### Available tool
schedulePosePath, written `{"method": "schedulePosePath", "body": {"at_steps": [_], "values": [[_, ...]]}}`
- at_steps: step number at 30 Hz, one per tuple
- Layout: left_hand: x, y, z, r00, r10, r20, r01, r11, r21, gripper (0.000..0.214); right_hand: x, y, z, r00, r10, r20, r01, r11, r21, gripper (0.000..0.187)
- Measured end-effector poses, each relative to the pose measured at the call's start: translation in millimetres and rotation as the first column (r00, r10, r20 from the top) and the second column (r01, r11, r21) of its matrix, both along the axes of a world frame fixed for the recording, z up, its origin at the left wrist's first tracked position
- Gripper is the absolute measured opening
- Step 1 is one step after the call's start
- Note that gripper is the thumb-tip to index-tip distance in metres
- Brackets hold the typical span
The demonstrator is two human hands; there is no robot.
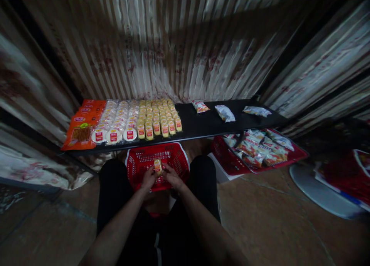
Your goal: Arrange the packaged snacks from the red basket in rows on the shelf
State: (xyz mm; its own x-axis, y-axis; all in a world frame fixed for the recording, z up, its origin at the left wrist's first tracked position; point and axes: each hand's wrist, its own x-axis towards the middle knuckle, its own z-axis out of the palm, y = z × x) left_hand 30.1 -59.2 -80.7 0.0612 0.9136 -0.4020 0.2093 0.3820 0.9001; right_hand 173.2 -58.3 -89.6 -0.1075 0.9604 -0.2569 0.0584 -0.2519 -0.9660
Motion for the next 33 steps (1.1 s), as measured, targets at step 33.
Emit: {"method": "schedulePosePath", "body": {"at_steps": [33], "values": [[-16, -27, 15.9, 0.926, 0.182, 0.331, -0.129, 0.976, -0.174, 0.035, -9, -29, 30.5, 0.994, 0.111, 0.006, -0.111, 0.993, 0.042, 0.039]]}}
